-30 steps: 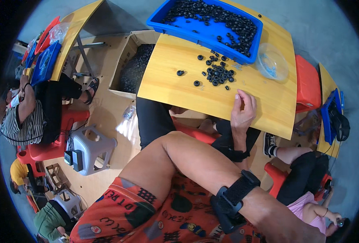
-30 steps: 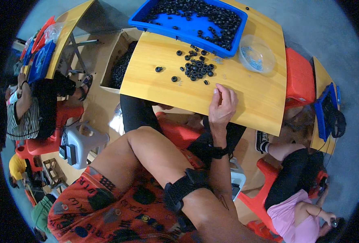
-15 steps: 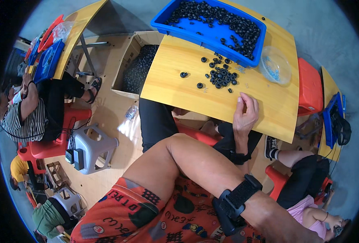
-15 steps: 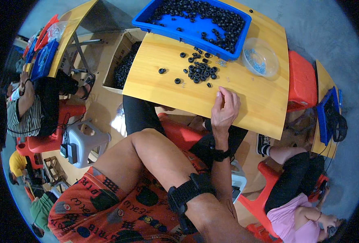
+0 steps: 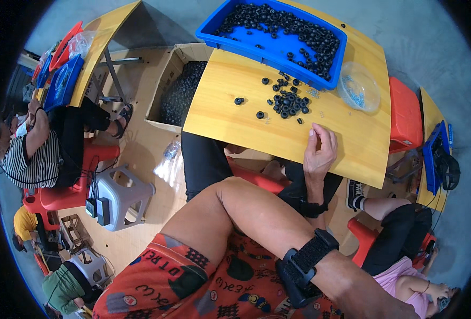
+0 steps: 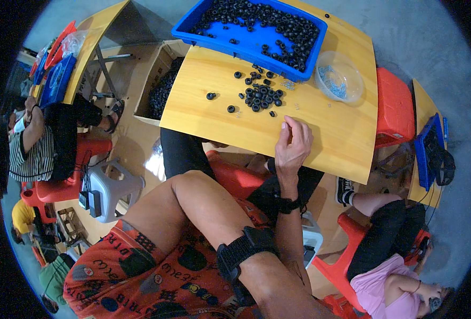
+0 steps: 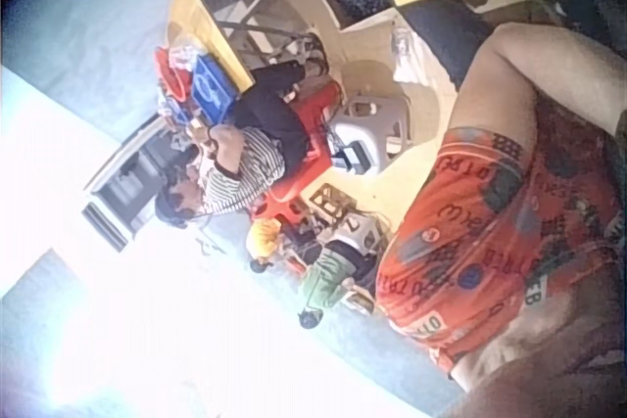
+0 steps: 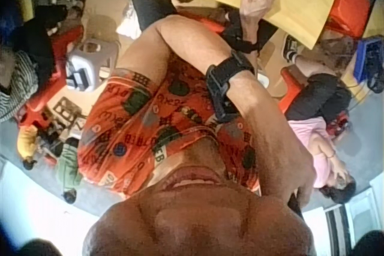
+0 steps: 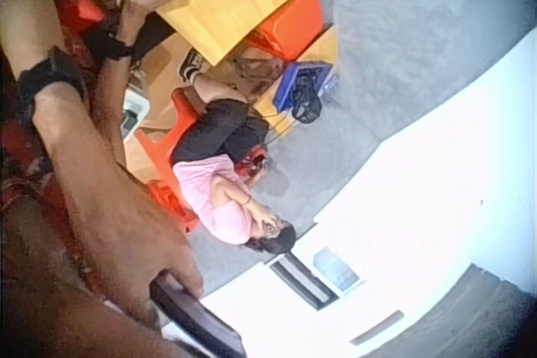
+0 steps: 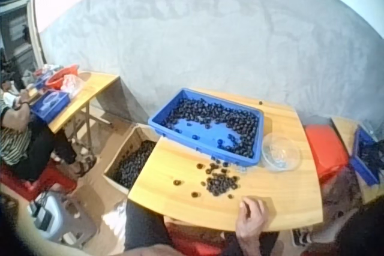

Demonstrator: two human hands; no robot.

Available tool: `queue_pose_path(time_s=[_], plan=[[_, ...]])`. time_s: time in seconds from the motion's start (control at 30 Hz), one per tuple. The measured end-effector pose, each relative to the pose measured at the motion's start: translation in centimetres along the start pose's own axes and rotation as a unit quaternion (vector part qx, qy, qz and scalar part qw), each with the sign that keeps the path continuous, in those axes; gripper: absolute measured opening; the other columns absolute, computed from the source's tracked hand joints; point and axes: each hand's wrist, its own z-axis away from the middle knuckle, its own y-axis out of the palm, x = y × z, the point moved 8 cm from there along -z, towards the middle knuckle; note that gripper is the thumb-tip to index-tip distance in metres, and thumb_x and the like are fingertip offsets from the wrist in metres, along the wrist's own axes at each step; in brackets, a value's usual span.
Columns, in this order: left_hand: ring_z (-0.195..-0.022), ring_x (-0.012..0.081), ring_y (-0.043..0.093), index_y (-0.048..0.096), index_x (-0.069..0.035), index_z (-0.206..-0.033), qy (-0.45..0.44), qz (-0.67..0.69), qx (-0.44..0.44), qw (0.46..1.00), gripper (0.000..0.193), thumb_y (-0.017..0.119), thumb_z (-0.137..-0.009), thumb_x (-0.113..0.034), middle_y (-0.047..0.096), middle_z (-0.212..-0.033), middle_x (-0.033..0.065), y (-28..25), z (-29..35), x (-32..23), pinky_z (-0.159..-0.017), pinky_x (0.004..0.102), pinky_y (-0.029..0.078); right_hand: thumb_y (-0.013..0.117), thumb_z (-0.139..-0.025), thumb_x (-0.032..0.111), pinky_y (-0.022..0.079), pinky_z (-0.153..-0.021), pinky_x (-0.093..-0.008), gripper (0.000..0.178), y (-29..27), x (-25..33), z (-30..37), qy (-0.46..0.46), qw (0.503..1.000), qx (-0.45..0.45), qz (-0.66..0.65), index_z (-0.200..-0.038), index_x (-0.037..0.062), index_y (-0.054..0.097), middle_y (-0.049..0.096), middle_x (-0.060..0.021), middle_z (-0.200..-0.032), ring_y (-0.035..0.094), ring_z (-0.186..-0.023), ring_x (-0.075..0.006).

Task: The person picks up a black rubber ring and a small metal pin, inserts the pin into the ring, and places the assembled unit on the table, repeating this process multiple times before clearing the workspace.

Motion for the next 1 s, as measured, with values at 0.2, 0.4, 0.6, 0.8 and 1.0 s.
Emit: queue_pose_path(time_s=[0.2,0.4,0.6,0.8,1.0], plan=[[-0.081,0.0287,0.069,0.060,0.006,-0.123,0.263,-0.077,-0.072,0.959,0.047,0.064,-0.093,-0.030,0.070,-0.088,0.0213,0.9,0.7,0.1,-0.070,0.0367,0.053,0.065,-0.088,0.004,0.046,-0.087,-0.0417,0.015,0.5,0.5,0.0,0.004,1.000,0.006,-0.006,-0.102,0.0039,0.069,0.066,-0.0117,-0.097,0.061,-0.095,-0.0315],[-0.081,0.0298,0.069,0.060,0.007,-0.120,0.189,-0.067,-0.059,0.978,0.046,0.066,-0.092,-0.030,0.069,-0.089,0.0237,1.0,0.7,0.4,-0.069,0.0387,0.053,0.065,-0.088,0.005,0.046,-0.087,-0.0417,0.015,0.3,0.4,0.0,-0.006,1.000,0.004,0.003,-0.102,0.0039,0.069,0.065,-0.0120,-0.096,0.061,-0.094,-0.0316],[-0.079,0.0296,0.069,0.060,0.007,-0.119,0.146,-0.009,0.054,0.988,0.047,0.066,-0.092,-0.030,0.069,-0.087,0.0242,0.5,-0.6,0.9,-0.068,0.0378,0.053,0.065,-0.088,0.005,0.046,-0.086,-0.0420,0.014,0.5,0.5,0.0,-0.018,1.000,0.006,0.006,-0.102,0.0040,0.069,0.065,-0.0118,-0.095,0.061,-0.093,-0.0320],[-0.079,0.0308,0.069,0.059,0.010,-0.120,0.173,-0.045,0.014,0.984,0.052,0.067,-0.090,-0.032,0.069,-0.089,0.0253,0.6,-1.5,1.1,-0.067,0.0379,0.053,0.065,-0.088,0.005,0.046,-0.085,-0.0422,0.015,0.4,0.5,0.0,-0.019,1.000,0.006,0.005,-0.102,0.0040,0.069,0.065,-0.0120,-0.095,0.061,-0.092,-0.0320],[-0.079,0.0312,0.069,0.059,0.011,-0.119,0.194,-0.064,-0.058,0.977,0.053,0.067,-0.089,-0.033,0.069,-0.090,0.0256,0.9,-0.7,0.9,-0.067,0.0386,0.053,0.065,-0.088,0.005,0.046,-0.086,-0.0419,0.015,0.5,0.4,-0.1,-0.012,1.000,0.006,0.003,-0.102,0.0039,0.069,0.065,-0.0118,-0.095,0.061,-0.093,-0.0314]])
